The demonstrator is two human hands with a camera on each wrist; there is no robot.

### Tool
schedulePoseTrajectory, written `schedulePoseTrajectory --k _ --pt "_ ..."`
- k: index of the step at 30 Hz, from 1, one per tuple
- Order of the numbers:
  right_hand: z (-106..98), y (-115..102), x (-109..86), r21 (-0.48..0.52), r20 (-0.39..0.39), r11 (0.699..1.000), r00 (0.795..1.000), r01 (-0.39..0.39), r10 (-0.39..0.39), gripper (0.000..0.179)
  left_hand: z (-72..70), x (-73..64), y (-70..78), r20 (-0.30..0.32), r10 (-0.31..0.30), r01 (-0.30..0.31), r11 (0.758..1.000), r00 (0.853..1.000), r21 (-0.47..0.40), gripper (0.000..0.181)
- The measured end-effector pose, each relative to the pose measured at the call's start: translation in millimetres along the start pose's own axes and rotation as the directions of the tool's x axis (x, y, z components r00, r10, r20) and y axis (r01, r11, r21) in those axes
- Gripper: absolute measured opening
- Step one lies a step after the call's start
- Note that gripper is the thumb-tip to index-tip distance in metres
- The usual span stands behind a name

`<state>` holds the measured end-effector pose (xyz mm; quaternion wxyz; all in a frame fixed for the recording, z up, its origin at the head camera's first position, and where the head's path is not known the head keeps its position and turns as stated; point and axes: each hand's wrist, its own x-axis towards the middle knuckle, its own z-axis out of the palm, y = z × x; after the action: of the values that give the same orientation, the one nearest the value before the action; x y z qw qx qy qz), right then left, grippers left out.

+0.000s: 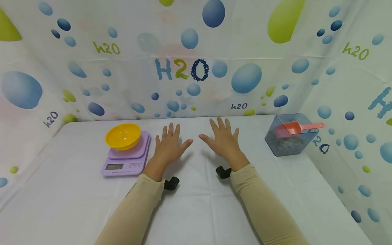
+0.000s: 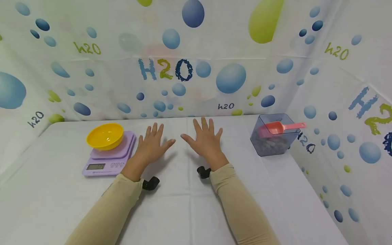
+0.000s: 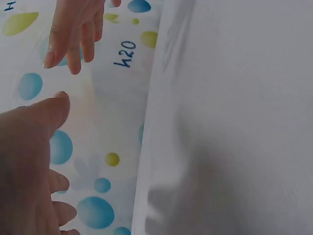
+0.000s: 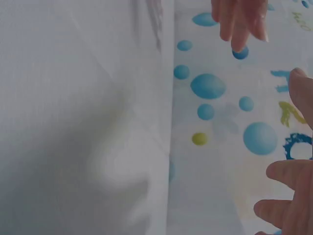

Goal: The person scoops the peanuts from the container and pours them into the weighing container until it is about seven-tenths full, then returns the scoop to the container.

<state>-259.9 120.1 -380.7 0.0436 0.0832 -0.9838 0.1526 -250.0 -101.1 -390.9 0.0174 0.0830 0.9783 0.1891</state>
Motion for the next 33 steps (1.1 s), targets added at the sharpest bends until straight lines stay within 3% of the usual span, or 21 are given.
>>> schedulePoseTrajectory --k 3,6,9,12,15,18,20,21,22,23,24,25,27,29,30,31,33 --pt "-11 13 -5.7 0.023 -0.059 1.0 0.998 0.012 -0.01 0.093 -0.1 3.1 9.1 -0.006 0.038 -0.038 0.996 0.999 -0.081 0.096" --pt "-24 32 -12.7 0.042 -0.174 0.999 0.984 0.034 -0.026 0.088 -2.8 7.2 22.6 -0.022 0.086 -0.089 0.984 0.996 -0.153 0.097" --pt "-35 55 -20.7 0.078 -0.36 0.992 0.931 0.096 -0.062 0.076 -3.4 9.3 38.8 -0.03 0.125 -0.128 0.968 0.992 -0.215 0.095" --pt "-46 79 -28.3 0.116 -0.563 0.982 0.825 0.148 -0.058 0.062 -0.6 10.1 55.5 -0.031 0.142 -0.145 0.951 0.989 -0.273 0.092" --pt "-60 103 -36.3 0.182 -0.752 0.969 0.658 0.165 0.029 0.05 4.0 10.5 72.3 -0.038 0.161 -0.164 0.927 0.986 -0.336 0.088" --pt "-77 129 -49.2 0.325 -0.85 0.934 0.479 0.147 0.221 0.046 9.9 10.9 87.7 -0.044 0.193 -0.195 0.902 0.98 -0.386 0.087" --pt "-86 146 -56.3 0.454 -0.849 0.88 0.367 0.136 0.381 0.047 13.5 10.7 94.4 -0.043 0.206 -0.205 0.889 0.978 -0.408 0.086" --pt "-90 154 -60.0 0.54 -0.812 0.834 0.334 0.117 0.479 0.049 15.3 10.4 97.2 -0.04 0.211 -0.209 0.885 0.977 -0.415 0.086" --pt "-92 161 -63.1 0.632 -0.752 0.77 0.316 0.094 0.579 0.052 17.0 10.1 99.6 -0.036 0.215 -0.21 0.882 0.976 -0.421 0.085" --pt "-94 168 -65.6 0.711 -0.686 0.699 0.302 0.08 0.662 0.055 18.7 9.7 101.6 -0.032 0.218 -0.21 0.88 0.975 -0.427 0.085" --pt "-95 175 -67.7 0.789 -0.601 0.609 0.307 0.081 0.738 0.057 20.1 9.1 103.3 -0.027 0.22 -0.21 0.876 0.975 -0.434 0.085" --pt "-95 181 -69.3 0.854 -0.509 0.514 0.326 0.078 0.797 0.058 21.6 8.7 105.0 -0.022 0.224 -0.21 0.873 0.974 -0.44 0.085" --pt "-94 190 -71.2 0.944 -0.327 0.321 0.383 0.082 0.864 0.054 24.3 8.1 107.9 -0.016 0.231 -0.213 0.864 0.973 -0.457 0.085" --pt "-92 196 -72.5 0.978 -0.208 0.185 0.441 0.095 0.873 0.052 26.4 7.5 111.1 -0.01 0.242 -0.218 0.851 0.97 -0.478 0.085" --pt "-90 199 -72.8 0.987 -0.159 0.127 0.47 0.099 0.868 0.049 27.2 7.2 112.9 -0.008 0.248 -0.22 0.843 0.969 -0.49 0.085" --pt "-89 202 -72.8 0.991 -0.13 0.094 0.489 0.096 0.863 0.047 28.0 7.1 114.7 -0.006 0.253 -0.222 0.837 0.967 -0.501 0.085" --pt "-86 206 -72.7 0.995 -0.095 0.059 0.515 0.086 0.852 0.042 29.3 6.5 118.4 -0.002 0.263 -0.226 0.826 0.965 -0.517 0.086"
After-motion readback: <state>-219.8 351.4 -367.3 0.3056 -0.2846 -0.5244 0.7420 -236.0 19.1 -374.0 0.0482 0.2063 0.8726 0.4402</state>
